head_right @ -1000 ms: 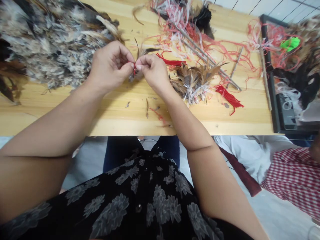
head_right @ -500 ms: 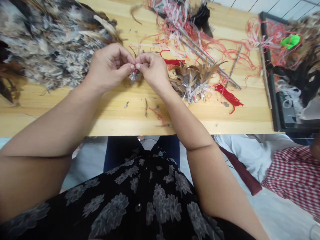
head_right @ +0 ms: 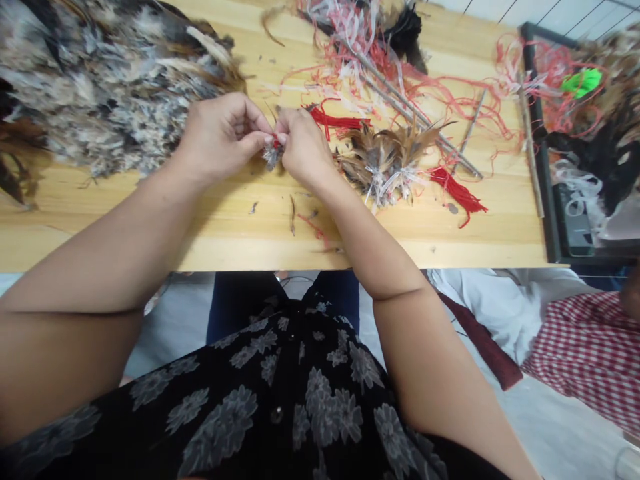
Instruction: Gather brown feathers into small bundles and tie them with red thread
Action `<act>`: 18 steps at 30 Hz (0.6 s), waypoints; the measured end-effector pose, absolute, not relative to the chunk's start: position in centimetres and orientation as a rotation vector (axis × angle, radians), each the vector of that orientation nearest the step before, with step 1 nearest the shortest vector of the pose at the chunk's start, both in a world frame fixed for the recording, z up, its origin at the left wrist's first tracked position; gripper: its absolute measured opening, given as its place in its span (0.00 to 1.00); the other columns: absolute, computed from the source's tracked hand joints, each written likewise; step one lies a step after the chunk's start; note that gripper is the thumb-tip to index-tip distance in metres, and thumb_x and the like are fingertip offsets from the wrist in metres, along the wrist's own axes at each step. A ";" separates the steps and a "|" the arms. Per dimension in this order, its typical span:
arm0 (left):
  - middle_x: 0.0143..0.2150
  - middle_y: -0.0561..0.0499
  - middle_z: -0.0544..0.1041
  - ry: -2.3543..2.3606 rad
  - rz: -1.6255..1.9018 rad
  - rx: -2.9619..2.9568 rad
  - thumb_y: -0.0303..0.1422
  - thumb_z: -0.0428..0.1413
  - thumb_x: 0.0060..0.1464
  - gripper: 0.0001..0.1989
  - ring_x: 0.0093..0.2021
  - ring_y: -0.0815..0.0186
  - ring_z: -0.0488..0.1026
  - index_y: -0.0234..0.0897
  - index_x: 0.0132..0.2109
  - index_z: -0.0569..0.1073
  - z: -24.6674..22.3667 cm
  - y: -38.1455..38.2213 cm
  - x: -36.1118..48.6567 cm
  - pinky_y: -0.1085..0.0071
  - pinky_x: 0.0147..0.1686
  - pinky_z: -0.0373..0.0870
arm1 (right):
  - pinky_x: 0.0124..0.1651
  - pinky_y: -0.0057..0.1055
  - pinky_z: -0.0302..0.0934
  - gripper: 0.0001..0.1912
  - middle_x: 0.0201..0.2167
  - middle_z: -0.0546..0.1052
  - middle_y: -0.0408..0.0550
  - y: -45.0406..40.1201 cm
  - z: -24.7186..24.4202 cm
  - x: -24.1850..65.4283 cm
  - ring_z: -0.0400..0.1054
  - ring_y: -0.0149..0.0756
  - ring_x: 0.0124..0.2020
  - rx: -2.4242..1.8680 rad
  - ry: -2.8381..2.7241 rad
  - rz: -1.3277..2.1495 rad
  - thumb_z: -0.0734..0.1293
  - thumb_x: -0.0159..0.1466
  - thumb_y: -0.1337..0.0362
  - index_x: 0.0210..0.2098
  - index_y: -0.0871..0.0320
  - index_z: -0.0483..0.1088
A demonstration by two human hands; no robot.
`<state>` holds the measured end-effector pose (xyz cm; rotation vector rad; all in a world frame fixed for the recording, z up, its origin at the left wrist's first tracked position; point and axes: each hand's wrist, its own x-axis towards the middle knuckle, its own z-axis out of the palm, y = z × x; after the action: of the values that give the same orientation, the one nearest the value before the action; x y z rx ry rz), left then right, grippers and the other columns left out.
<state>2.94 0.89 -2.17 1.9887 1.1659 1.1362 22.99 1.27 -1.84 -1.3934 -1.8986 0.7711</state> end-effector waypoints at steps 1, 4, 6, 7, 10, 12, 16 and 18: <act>0.35 0.51 0.82 1.181 1.127 2.003 0.38 0.72 0.63 0.10 0.37 0.56 0.78 0.48 0.38 0.78 -2.2 0.9 2.8 0.57 0.48 0.79 | 0.64 0.46 0.75 0.17 0.41 0.80 0.52 1.4 -2.1 23.0 0.76 0.51 0.56 -1.405 -1.896 0.773 0.74 0.73 0.68 0.34 0.49 0.64; 0.36 0.52 0.84 1.225 1.076 2.045 0.34 0.72 0.63 0.11 0.40 0.56 0.80 0.47 0.37 0.77 -2.2 0.9 2.5 0.59 0.53 0.81 | 0.65 0.45 0.74 0.16 0.43 0.80 0.53 1.5 -2.3 23.0 0.77 0.51 0.57 -1.432 -1.902 0.769 0.73 0.73 0.69 0.35 0.49 0.63; 0.37 0.51 0.84 1.298 1.027 2.049 0.32 0.71 0.64 0.11 0.42 0.55 0.82 0.46 0.36 0.77 -1.9 0.8 2.4 0.58 0.58 0.82 | 0.66 0.45 0.74 0.14 0.45 0.81 0.53 1.2 -1.8 23.0 0.77 0.51 0.58 -1.461 -1.922 0.755 0.71 0.74 0.70 0.37 0.49 0.64; 0.38 0.51 0.84 1.343 0.992 2.049 0.32 0.71 0.65 0.11 0.43 0.54 0.83 0.46 0.36 0.77 -1.6 0.7 2.5 0.56 0.60 0.82 | 0.67 0.45 0.74 0.13 0.46 0.81 0.53 1.0 -1.4 22.9 0.78 0.51 0.58 -1.485 -1.937 0.745 0.70 0.74 0.71 0.37 0.49 0.65; 0.43 0.49 0.87 1.469 0.841 2.051 0.29 0.67 0.67 0.06 0.50 0.51 0.85 0.43 0.40 0.79 -0.4 -0.1 2.8 0.53 0.67 0.80 | 0.68 0.44 0.73 0.12 0.50 0.82 0.54 -0.1 0.3 22.6 0.78 0.50 0.61 -1.601 -1.983 0.717 0.66 0.76 0.74 0.39 0.50 0.67; 0.47 0.48 0.89 1.524 0.737 2.039 0.24 0.65 0.66 0.07 0.55 0.49 0.86 0.43 0.41 0.80 0.6 -0.6 3.2 0.51 0.70 0.79 | 0.68 0.42 0.72 0.13 0.54 0.83 0.55 -0.7 1.4 22.4 0.79 0.49 0.63 -1.701 -2.000 0.703 0.64 0.76 0.76 0.40 0.51 0.67; 0.50 0.47 0.90 1.585 0.617 2.031 0.19 0.63 0.63 0.13 0.58 0.47 0.86 0.45 0.37 0.77 1.9 -1.1 3.9 0.50 0.71 0.78 | 0.70 0.40 0.70 0.14 0.61 0.84 0.57 -1.3 2.5 22.1 0.79 0.49 0.67 -1.822 -2.033 0.684 0.61 0.78 0.79 0.44 0.53 0.68; 0.50 0.47 0.89 1.605 0.581 2.037 0.18 0.63 0.61 0.14 0.58 0.47 0.86 0.46 0.36 0.76 2.0 -1.0 4.0 0.50 0.71 0.78 | 0.72 0.41 0.70 0.14 0.63 0.83 0.57 -1.4 2.7 22.0 0.79 0.49 0.68 -1.853 -2.041 0.692 0.61 0.79 0.79 0.47 0.54 0.70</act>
<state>4.00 -1.02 1.96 2.0373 1.6050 0.5810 21.99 -1.37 2.68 -1.8526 -2.0410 0.6915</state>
